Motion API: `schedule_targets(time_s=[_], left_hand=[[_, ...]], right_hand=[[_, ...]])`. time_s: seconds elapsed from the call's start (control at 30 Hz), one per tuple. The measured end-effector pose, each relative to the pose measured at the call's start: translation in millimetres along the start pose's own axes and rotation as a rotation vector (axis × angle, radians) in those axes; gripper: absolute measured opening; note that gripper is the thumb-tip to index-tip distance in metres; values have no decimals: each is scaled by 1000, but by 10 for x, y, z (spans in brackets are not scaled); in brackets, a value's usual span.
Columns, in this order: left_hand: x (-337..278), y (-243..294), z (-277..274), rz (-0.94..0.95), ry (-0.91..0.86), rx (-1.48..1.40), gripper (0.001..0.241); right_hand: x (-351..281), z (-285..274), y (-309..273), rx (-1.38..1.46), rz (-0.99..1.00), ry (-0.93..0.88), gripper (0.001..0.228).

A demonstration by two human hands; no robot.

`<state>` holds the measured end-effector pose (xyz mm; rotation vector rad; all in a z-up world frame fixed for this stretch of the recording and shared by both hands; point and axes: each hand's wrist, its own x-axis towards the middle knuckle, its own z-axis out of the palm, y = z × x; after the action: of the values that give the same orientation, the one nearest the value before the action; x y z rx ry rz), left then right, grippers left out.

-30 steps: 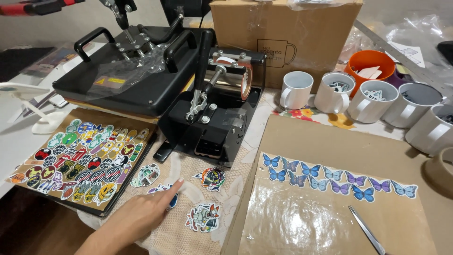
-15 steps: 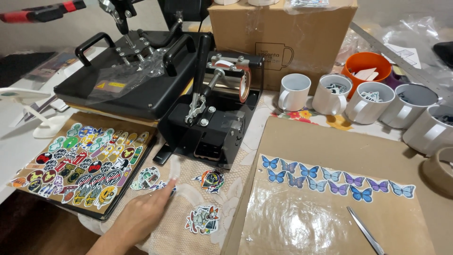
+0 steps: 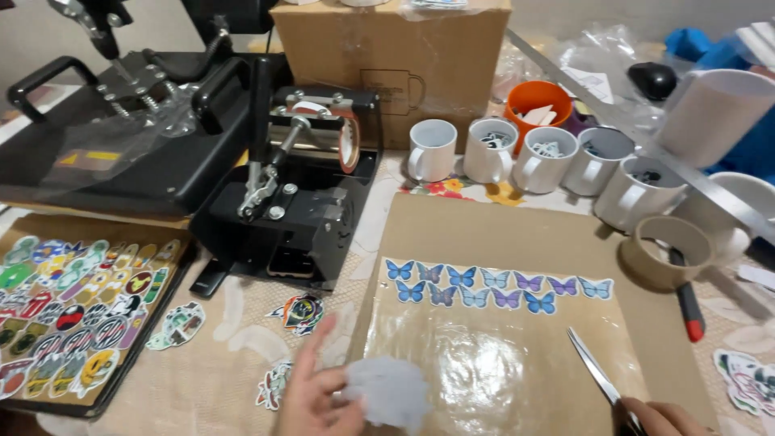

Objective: Peeling butterfly-shaped stickers and placing them in an aligned row on a strip of tape.

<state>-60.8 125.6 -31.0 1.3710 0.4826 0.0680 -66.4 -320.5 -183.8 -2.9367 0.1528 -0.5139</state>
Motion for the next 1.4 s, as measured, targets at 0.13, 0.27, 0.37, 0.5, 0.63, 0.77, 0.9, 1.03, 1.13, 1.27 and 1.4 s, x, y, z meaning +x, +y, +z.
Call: schedule_targets(time_s=[0.13, 0.27, 0.37, 0.5, 0.63, 0.77, 0.9, 1.03, 1.13, 1.27, 1.4], left_hand=[[305, -403, 675, -20, -614, 96, 97], [224, -175, 1049, -112, -677, 141, 94], [157, -145, 1153, -297, -597, 177, 95], [121, -209, 1174, -252, -640, 51, 98], [190, -347, 1149, -249, -598, -20, 100], [214, -380, 1133, -269, -547, 16, 101], [208, -392, 1106, -197, -543, 32, 99], [126, -172, 1130, -245, -476, 227, 101], [83, 9, 1155, -221, -467, 508, 103], [111, -261, 1054, 386, -504, 704, 75], [54, -289, 1008, 289, -362, 454, 20]], right_hand=[[329, 49, 325, -50, -53, -610, 62], [266, -497, -575, 77, -173, -179, 48], [322, -811, -1242, 399, 74, -361, 54], [570, -935, -1575, 917, 422, -479, 51], [685, -870, -1592, 1213, 718, -485, 27], [685, -809, -1556, 1360, 807, -542, 28], [651, -789, -1542, 1429, 814, -575, 34], [651, -865, -1599, 1416, 834, -555, 32], [683, -984, -1639, 1264, 825, -516, 33], [670, -985, -1555, 1337, 857, -538, 32], [610, -928, -1419, 1363, 747, -549, 29]])
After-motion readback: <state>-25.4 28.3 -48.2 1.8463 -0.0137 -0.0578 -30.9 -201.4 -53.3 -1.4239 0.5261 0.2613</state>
